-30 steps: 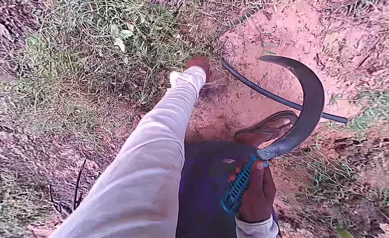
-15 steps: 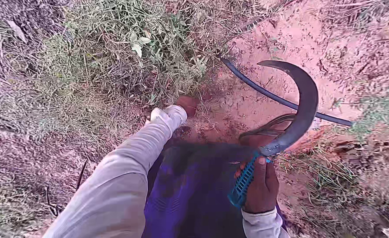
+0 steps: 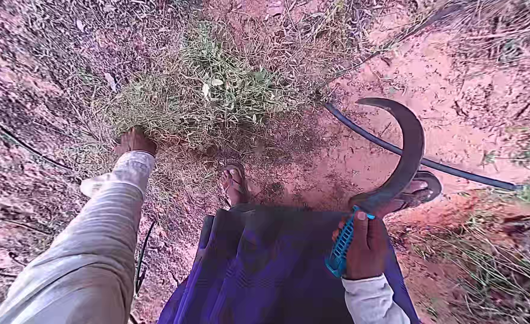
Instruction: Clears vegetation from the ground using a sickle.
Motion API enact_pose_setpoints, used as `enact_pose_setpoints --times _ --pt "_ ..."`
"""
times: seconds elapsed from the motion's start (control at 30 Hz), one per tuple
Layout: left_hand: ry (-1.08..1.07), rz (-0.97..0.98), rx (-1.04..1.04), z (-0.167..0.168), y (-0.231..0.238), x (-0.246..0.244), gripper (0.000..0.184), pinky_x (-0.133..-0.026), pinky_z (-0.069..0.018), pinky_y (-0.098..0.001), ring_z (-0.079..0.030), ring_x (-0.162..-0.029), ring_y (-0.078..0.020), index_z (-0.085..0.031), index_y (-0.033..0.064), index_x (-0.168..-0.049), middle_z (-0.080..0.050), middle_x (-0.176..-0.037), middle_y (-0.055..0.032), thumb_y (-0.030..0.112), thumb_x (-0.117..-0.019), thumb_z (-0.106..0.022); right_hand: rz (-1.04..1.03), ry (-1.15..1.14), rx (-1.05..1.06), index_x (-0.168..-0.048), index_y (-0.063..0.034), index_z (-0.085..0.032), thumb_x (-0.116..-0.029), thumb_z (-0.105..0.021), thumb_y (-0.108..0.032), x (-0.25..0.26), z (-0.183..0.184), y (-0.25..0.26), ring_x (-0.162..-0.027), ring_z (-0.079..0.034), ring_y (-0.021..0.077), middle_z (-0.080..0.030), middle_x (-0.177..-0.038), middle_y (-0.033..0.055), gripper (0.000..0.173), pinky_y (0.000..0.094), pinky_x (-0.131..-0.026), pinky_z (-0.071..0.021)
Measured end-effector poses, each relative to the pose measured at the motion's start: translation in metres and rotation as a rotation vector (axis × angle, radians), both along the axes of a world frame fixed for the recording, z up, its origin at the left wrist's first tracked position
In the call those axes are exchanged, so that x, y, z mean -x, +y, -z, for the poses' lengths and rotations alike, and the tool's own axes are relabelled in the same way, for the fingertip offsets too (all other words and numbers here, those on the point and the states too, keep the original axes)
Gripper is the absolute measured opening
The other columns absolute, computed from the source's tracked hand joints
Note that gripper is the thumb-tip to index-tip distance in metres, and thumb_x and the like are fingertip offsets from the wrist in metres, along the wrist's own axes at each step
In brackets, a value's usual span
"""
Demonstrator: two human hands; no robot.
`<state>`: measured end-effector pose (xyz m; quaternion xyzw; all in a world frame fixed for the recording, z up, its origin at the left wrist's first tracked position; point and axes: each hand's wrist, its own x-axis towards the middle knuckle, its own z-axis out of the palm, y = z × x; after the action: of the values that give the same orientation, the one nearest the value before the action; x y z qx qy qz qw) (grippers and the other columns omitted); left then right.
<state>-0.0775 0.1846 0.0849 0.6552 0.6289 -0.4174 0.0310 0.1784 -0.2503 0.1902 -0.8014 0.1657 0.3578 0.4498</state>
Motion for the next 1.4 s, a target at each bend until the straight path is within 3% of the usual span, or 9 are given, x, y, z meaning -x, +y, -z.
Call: enact_pose_setpoints --times 0.2,0.37,0.6,0.73,0.83,0.97,1.03,1.17,1.4 --pt "0.016 0.002 0.466 0.058 -0.072 -0.077 0.091 -0.115 -0.0338 -0.0702 -0.030 -0.148 -0.0561 -0.026 -0.0124 -0.155 -0.021 -0.161 -0.0407 0.021 -0.0899 -0.080 -0.250 0.007 0.059 -0.116 0.0106 -0.055 -0.1022 -0.053 -0.026 0.015 0.012 -0.011 -0.052 -0.060 -0.0007 -0.059 -0.068 -0.0056 0.039 0.0184 -0.051 -0.0546" --pt "-0.139 -0.022 0.608 -0.014 -0.041 -0.080 0.073 -0.117 -0.0342 -0.0645 -0.047 -0.140 -0.0491 -0.049 -0.0011 -0.149 -0.051 -0.148 -0.0322 0.001 -0.0849 -0.083 -0.293 0.068 0.087 -0.118 0.0101 -0.057 -0.1016 -0.056 -0.028 0.012 0.012 -0.010 -0.051 -0.059 0.0020 -0.060 -0.067 -0.0025 0.041 0.0215 -0.051 -0.0542" --pt "-0.352 0.607 0.358 -0.130 -0.067 -0.184 0.055 -0.099 -0.0386 -0.0781 -0.054 -0.127 -0.0562 -0.070 0.0065 -0.131 -0.064 -0.134 -0.0266 -0.019 -0.0816 -0.069 -0.204 0.057 0.099 -0.118 0.0105 -0.056 -0.1035 -0.054 -0.024 -0.002 0.008 -0.011 -0.052 -0.060 0.0010 -0.060 -0.068 -0.0026 0.038 0.0202 -0.051 -0.0545" --pt "-0.894 0.848 0.481 -0.035 -0.151 -0.236 0.045 -0.114 -0.0357 -0.0670 -0.058 -0.131 -0.0450 -0.072 0.0027 -0.122 -0.068 -0.131 -0.0216 -0.016 -0.0837 -0.059 -0.192 0.050 0.098 -0.117 0.0099 -0.057 -0.1034 -0.053 -0.026 -0.004 0.007 -0.014 -0.052 -0.061 0.0026 -0.061 -0.068 -0.0025 0.038 0.0223 -0.051 -0.0557" --pt "-0.501 0.859 0.787 0.063 -0.214 -0.281 0.055 -0.125 -0.0018 -0.0672 -0.018 -0.159 -0.0364 -0.052 0.0055 -0.150 -0.034 -0.167 -0.0157 0.016 -0.0986 -0.068 -0.190 0.048 0.097 -0.116 0.0097 -0.057 -0.1031 -0.054 -0.026 -0.003 0.005 -0.017 -0.051 -0.061 0.0018 -0.061 -0.067 -0.0029 0.038 0.0208 -0.050 -0.0552" --pt "-0.389 0.956 0.782 0.160 -0.212 -0.287 0.076 -0.116 0.0042 -0.0804 -0.010 -0.160 -0.0414 -0.038 0.0136 -0.161 -0.020 -0.172 -0.0159 0.022 -0.0951 -0.074 -0.227 0.021 0.104 -0.112 0.0080 -0.057 -0.1029 -0.055 -0.027 -0.001 0.005 -0.021 -0.052 -0.061 -0.0006 -0.060 -0.068 -0.0054 0.036 0.0188 -0.051 -0.0557" --pt "-0.349 0.923 0.721 0.175 -0.184 -0.264 0.083 -0.114 -0.0014 -0.0839 -0.013 -0.160 -0.0380 -0.027 0.0151 -0.165 -0.018 -0.173 -0.0147 0.028 -0.0970 -0.072 -0.250 0.008 0.123 -0.110 0.0068 -0.058 -0.1028 -0.055 -0.028 0.001 0.006 -0.027 -0.053 -0.061 -0.0013 -0.060 -0.069 -0.0062 0.036 0.0182 -0.051 -0.0561" --pt "-0.287 0.724 0.717 0.161 -0.130 -0.193 0.065 -0.110 -0.0357 -0.0718 -0.031 -0.151 -0.0490 -0.028 0.0031 -0.162 -0.025 -0.169 -0.0215 -0.004 -0.1021 -0.053 -0.226 0.029 0.107 -0.108 0.0046 -0.057 -0.1038 -0.052 -0.027 0.006 0.008 -0.023 -0.051 -0.060 -0.0012 -0.059 -0.067 -0.0079 0.032 0.0184 -0.049 -0.0559" --pt "-0.390 0.031 0.538 0.131 -0.044 -0.065 0.041 -0.121 -0.0320 -0.0591 -0.044 -0.146 -0.0423 -0.049 -0.0028 -0.149 -0.048 -0.154 -0.0266 0.013 -0.1119 -0.042 -0.296 -0.036 0.130 -0.113 0.0095 -0.057 -0.1030 -0.054 -0.028 0.014 0.009 -0.015 -0.052 -0.060 -0.0009 -0.060 -0.068 -0.0051 0.039 0.0189 -0.050 -0.0550"
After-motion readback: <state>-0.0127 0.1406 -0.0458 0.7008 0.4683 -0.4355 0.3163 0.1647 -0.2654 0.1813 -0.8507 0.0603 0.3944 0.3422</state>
